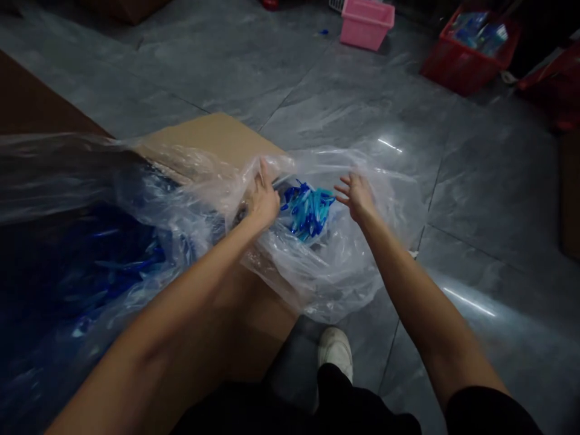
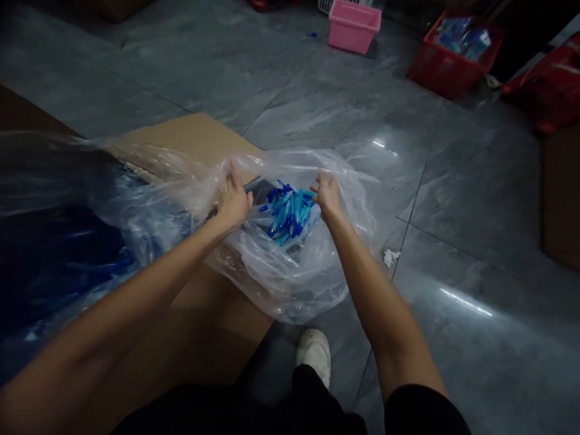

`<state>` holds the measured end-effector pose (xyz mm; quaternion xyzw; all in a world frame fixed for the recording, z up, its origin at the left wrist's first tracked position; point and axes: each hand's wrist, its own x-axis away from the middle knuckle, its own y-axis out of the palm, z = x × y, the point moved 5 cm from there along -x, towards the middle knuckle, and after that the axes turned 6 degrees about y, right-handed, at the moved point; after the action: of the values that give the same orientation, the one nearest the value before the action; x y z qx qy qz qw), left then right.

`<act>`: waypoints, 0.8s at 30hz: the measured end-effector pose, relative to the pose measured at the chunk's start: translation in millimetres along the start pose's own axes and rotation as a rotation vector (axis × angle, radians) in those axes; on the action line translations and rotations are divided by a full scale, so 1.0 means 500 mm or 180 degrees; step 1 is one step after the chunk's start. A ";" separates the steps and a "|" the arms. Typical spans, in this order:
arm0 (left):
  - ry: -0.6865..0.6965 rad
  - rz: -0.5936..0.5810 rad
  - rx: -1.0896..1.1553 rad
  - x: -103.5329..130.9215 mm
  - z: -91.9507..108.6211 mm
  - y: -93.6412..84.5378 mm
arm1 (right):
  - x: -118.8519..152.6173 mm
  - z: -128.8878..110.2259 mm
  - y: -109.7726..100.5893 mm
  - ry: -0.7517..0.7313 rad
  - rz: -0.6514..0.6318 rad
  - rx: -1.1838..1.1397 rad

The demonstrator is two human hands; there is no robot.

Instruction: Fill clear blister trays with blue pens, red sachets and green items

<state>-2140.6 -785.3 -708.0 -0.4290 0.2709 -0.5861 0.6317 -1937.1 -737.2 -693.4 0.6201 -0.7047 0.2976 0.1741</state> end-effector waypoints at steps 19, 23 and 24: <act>-0.1978 0.0732 0.0179 0.208 -0.744 -0.285 | 0.321 -0.040 0.442 -0.0845 -0.2518 0.0776; -0.1850 0.0559 -0.0089 0.156 -0.799 -0.235 | 0.347 0.092 0.686 -0.0375 -0.2653 0.2129; -0.1814 0.0478 -0.0147 0.139 -0.804 -0.228 | 0.327 0.125 0.721 -0.0292 -0.2372 0.2612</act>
<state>-2526.8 -936.9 -794.2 -0.5692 0.1269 -0.3874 0.7140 -2309.7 -883.6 -714.1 0.8567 -0.2708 0.4386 -0.0190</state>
